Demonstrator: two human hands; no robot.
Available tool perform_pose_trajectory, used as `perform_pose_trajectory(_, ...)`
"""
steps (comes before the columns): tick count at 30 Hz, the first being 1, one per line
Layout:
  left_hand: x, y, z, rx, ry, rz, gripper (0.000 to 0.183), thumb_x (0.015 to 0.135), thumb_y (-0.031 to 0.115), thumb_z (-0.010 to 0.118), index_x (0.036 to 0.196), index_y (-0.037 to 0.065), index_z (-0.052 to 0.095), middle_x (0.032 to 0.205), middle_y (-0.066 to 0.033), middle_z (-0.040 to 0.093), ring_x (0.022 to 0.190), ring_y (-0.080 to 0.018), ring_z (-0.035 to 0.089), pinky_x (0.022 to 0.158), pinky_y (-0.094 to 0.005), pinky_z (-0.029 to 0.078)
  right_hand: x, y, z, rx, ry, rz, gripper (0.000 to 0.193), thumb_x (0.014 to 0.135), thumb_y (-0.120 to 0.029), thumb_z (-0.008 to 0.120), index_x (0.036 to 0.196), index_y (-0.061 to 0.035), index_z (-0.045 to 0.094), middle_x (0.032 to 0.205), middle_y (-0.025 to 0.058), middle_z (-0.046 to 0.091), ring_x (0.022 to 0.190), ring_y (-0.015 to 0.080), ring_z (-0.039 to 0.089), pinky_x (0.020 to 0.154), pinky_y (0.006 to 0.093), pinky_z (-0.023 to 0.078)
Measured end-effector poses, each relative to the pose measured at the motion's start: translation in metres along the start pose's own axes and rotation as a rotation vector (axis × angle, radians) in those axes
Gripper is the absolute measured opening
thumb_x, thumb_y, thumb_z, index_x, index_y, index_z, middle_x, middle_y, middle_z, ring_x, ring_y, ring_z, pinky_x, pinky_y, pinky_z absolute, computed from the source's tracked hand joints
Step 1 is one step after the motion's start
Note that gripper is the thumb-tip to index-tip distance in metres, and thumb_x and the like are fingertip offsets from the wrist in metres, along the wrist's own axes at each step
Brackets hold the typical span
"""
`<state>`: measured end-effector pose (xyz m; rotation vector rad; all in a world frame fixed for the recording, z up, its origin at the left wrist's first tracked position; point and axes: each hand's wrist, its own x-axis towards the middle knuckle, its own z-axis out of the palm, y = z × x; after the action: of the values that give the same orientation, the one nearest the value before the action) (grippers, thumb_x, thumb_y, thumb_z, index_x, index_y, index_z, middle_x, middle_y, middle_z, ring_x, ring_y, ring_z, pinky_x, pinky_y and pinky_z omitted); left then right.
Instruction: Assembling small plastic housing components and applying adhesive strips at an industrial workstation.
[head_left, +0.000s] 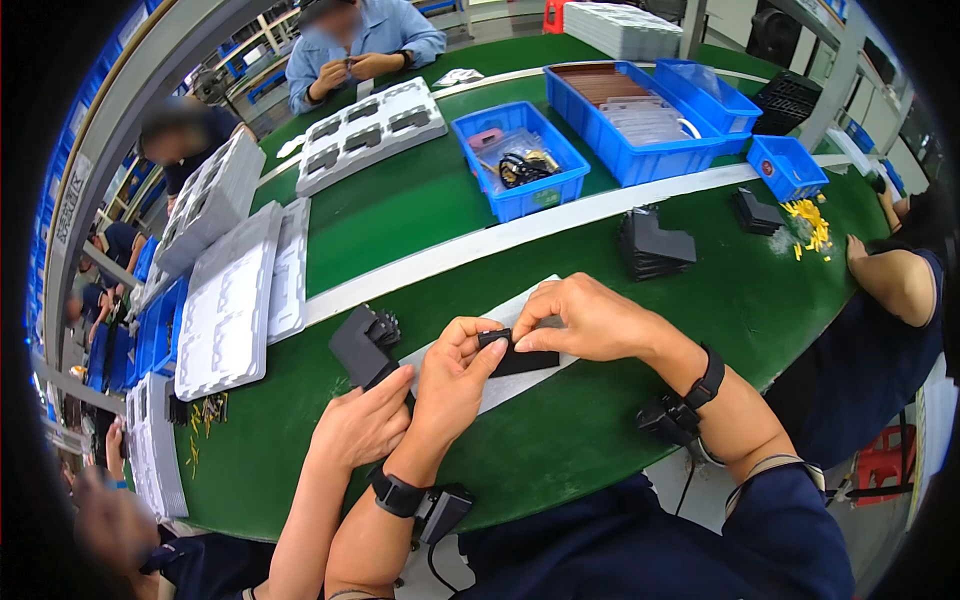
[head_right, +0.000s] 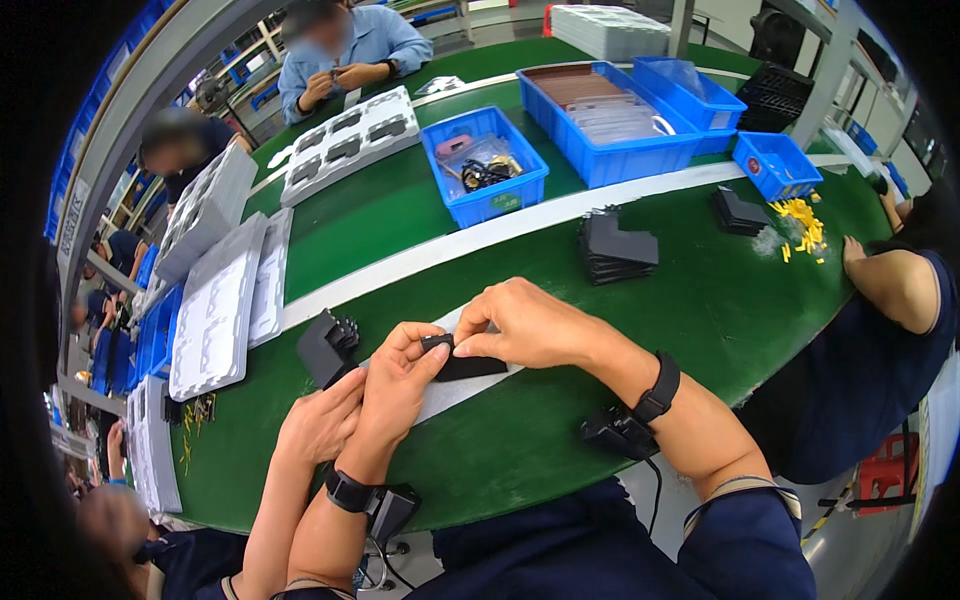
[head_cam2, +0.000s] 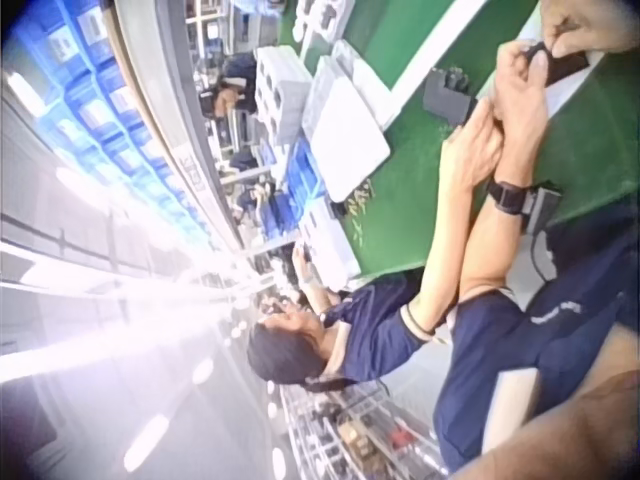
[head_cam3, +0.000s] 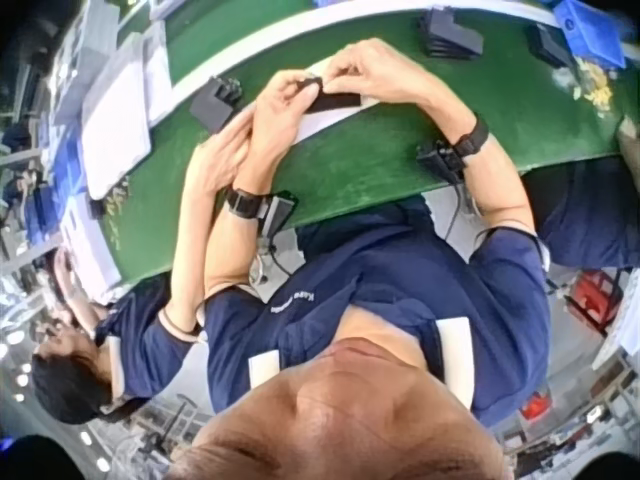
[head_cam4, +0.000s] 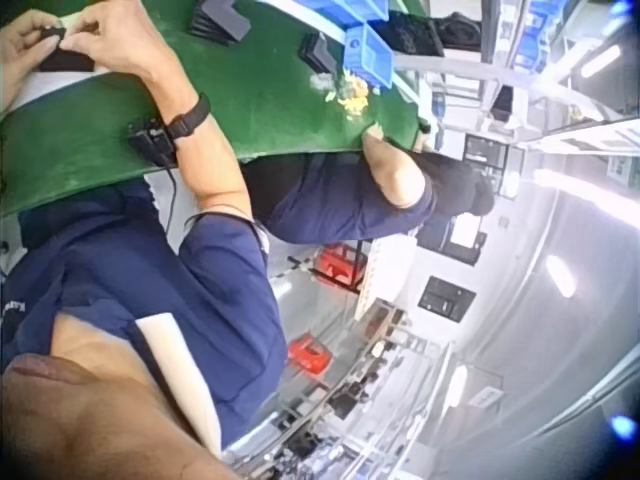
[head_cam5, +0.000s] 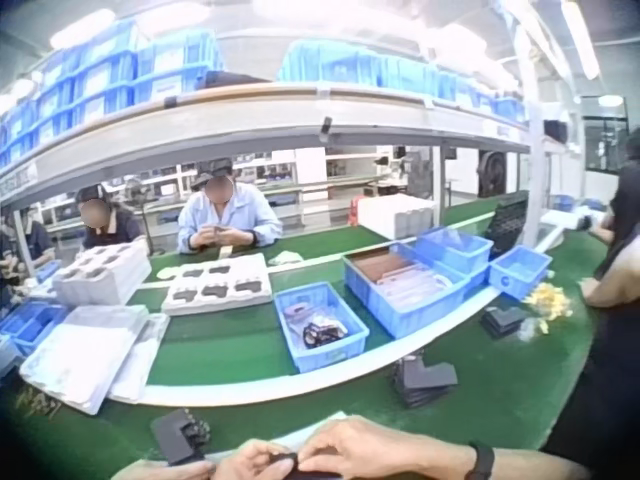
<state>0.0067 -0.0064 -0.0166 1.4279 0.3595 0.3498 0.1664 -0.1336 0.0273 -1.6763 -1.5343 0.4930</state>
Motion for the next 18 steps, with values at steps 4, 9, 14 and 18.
perform_pose_trajectory(4,-0.006,0.008,0.004,-0.077,-0.032,-0.019,0.029,0.088,0.008,0.063,0.113,0.002,0.05,0.097,-0.008,0.066,0.087,-0.0083,0.06,0.076,-0.0202,0.046,-0.001,-0.003,-0.035,-0.087,0.406,-0.037,0.017,0.079,-0.017,0.07,0.085,-0.0011,0.068,0.077,0.0089,0.067,0.071,0.0193,0.062,0.065,0.0304,0.048)
perform_pose_trajectory(9,-0.003,0.006,0.006,-0.034,-0.012,-0.063,0.027,0.087,0.007,0.065,0.11,0.001,0.052,0.089,-0.0052,0.066,0.078,-0.0074,0.06,0.072,-0.0202,0.047,-0.031,0.041,-0.097,-0.707,0.735,0.432,0.047,0.09,-0.04,0.052,0.07,0.0004,0.065,0.073,0.0213,0.062,0.072,0.0395,0.059,0.066,0.0459,0.045)
perform_pose_trajectory(14,-0.003,0.007,0.004,0.024,-0.009,-0.074,0.021,0.087,0.009,0.065,0.105,-0.001,0.06,0.086,-0.0028,0.066,0.077,-0.0061,0.059,0.071,-0.0196,0.046,-0.05,0.076,-0.115,-0.49,0.493,0.641,0.065,0.089,-0.053,0.047,0.066,0.0061,0.063,0.063,0.0249,0.059,0.063,0.0382,0.06,0.062,0.0456,0.045)
perform_pose_trajectory(18,-0.001,0.013,-0.013,0.078,0.063,0.0,0.02,0.087,0.01,0.065,0.103,-0.001,0.065,0.085,-0.0019,0.066,0.076,-0.0063,0.058,0.071,-0.0202,0.047,-0.044,0.072,-0.112,-0.492,0.309,0.666,0.073,0.088,-0.057,0.046,0.062,0.0098,0.06,0.06,0.0282,0.056,0.059,0.0397,0.059,0.061,0.0458,0.045)
